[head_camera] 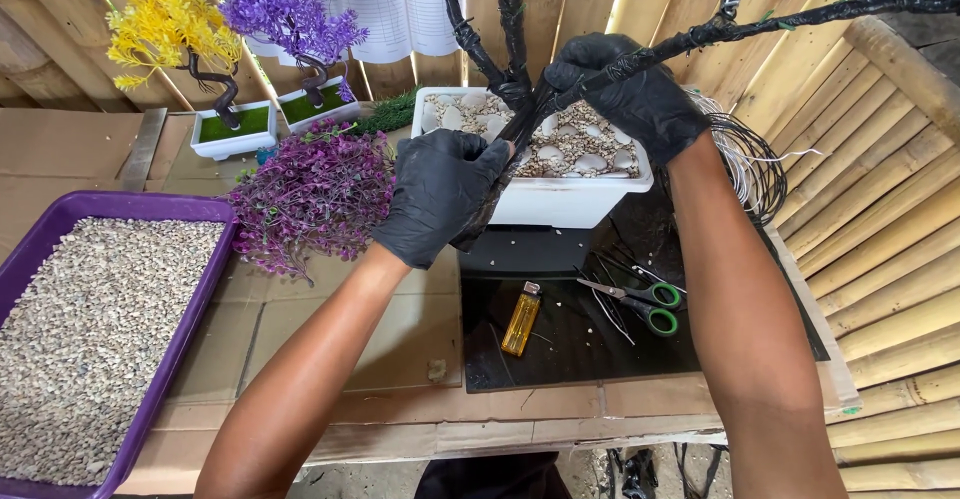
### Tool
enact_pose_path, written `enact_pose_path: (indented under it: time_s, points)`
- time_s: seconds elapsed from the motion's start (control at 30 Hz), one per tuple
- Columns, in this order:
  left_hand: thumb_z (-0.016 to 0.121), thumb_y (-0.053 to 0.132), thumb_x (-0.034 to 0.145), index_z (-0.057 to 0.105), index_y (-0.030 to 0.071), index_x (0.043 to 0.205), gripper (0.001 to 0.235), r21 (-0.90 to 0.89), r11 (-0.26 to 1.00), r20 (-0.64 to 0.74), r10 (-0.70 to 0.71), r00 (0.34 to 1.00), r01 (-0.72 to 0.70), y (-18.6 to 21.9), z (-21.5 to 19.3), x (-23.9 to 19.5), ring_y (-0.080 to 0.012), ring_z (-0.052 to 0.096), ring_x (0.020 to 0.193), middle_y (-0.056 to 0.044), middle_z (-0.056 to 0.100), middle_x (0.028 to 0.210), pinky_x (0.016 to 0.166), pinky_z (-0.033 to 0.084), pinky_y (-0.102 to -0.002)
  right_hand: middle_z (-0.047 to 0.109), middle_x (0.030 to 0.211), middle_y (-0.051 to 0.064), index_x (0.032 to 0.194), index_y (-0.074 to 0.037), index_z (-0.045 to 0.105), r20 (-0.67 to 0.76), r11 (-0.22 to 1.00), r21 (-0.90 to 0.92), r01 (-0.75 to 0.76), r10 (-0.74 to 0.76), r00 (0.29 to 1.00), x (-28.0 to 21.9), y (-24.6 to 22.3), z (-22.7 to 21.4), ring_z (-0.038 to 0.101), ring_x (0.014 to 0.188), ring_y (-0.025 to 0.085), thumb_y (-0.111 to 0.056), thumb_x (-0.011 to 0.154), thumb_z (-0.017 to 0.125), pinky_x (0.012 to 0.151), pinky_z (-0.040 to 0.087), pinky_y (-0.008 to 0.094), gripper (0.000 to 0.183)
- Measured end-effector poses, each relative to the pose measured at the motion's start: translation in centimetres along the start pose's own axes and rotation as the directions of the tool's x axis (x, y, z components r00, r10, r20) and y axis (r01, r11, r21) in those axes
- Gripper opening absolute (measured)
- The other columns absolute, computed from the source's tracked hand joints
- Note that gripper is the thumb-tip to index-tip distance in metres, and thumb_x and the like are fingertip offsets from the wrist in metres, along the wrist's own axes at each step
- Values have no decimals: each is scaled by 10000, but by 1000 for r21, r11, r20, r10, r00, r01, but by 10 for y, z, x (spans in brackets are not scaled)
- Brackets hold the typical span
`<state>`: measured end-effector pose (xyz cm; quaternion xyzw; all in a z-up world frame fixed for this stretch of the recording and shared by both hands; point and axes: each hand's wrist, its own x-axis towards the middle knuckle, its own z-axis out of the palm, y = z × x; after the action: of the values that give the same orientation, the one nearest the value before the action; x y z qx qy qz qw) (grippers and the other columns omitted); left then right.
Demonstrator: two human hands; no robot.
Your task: The person wraps wire around the branches of a bonsai tree to shape them. They use a lighter to heat the wire ends and pliers to cut the wire. The person is wearing black gloves throughout the process.
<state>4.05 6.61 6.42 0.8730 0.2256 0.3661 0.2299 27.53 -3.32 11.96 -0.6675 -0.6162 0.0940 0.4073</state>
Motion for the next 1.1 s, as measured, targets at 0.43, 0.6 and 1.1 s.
enact_pose_path:
  time_s: [0.43, 0.6, 1.1]
  points:
    - [747, 632, 875, 521, 209, 458, 636, 32, 968, 103, -250, 963, 248, 7, 9, 7, -234, 396, 486, -41, 314, 449, 584, 345, -419, 609, 866, 40, 934, -57, 697, -6, 987, 17, 159, -159, 987, 8, 3, -4, 621, 814, 187, -216, 1076, 655, 723, 509, 363, 217]
    - [706, 569, 882, 754, 234, 625, 425, 247, 969, -64, 32, 997, -16, -3, 19, 2, -421, 647, 693, -144, 677, 679, 838, 420, -553, 514, 835, -5, 784, -125, 546, -24, 987, -52, 151, -153, 988, 11, 14, 1, 541, 784, 155, -128, 1028, 739, 711, 481, 335, 311]
    - [664, 436, 939, 691, 239, 632, 365, 240, 964, -49, 126, 991, -111, -18, 11, -6, -427, 663, 865, -24, 628, 646, 892, 389, -666, 587, 917, 56, 900, -91, 604, -58, 970, -37, 242, -244, 968, 4, 30, 20, 576, 857, 216, -131, 1056, 708, 801, 532, 368, 191]
